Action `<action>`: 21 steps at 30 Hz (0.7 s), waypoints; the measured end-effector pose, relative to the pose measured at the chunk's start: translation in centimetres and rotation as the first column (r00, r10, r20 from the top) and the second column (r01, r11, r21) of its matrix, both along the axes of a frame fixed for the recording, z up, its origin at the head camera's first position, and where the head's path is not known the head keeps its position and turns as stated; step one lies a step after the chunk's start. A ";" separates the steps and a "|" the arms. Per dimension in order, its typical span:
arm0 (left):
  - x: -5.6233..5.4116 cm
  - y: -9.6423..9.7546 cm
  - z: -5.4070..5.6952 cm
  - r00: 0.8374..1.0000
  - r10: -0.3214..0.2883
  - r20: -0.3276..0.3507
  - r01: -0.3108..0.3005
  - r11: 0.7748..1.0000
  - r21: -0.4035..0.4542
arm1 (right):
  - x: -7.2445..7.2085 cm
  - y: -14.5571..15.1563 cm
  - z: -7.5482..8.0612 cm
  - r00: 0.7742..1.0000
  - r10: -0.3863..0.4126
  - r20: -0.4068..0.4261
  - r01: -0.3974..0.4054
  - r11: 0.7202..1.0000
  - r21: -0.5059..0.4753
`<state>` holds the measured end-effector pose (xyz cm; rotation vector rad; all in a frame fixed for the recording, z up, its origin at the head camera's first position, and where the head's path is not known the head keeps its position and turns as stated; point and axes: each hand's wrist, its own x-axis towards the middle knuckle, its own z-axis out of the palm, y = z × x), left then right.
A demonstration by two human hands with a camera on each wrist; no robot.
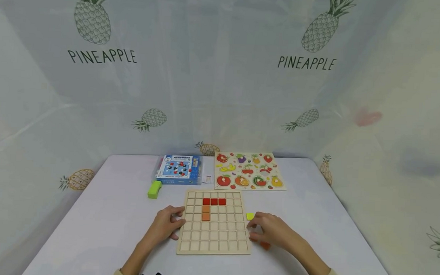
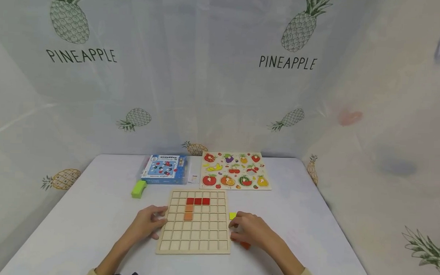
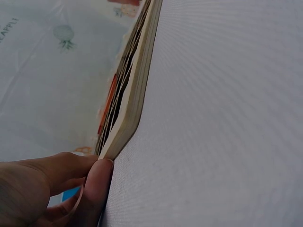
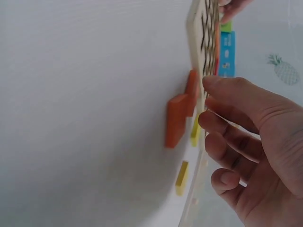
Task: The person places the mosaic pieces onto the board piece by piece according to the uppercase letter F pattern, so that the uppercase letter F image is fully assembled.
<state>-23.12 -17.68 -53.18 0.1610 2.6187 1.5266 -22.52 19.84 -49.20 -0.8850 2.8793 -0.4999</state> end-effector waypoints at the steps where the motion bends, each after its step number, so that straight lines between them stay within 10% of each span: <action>1: 0.0 0.0 0.0 1.000 -0.001 0.002 0.001 1.000 -0.002 | 0.1 0.3 -0.2 1.000 0.005 0.001 -0.005 1.000 0.000; 21: 0.3 0.0 0.2 1.000 -0.024 0.001 0.024 1.000 0.004 | 0.7 1.6 -0.9 0.999 0.039 0.036 -0.039 0.999 -0.017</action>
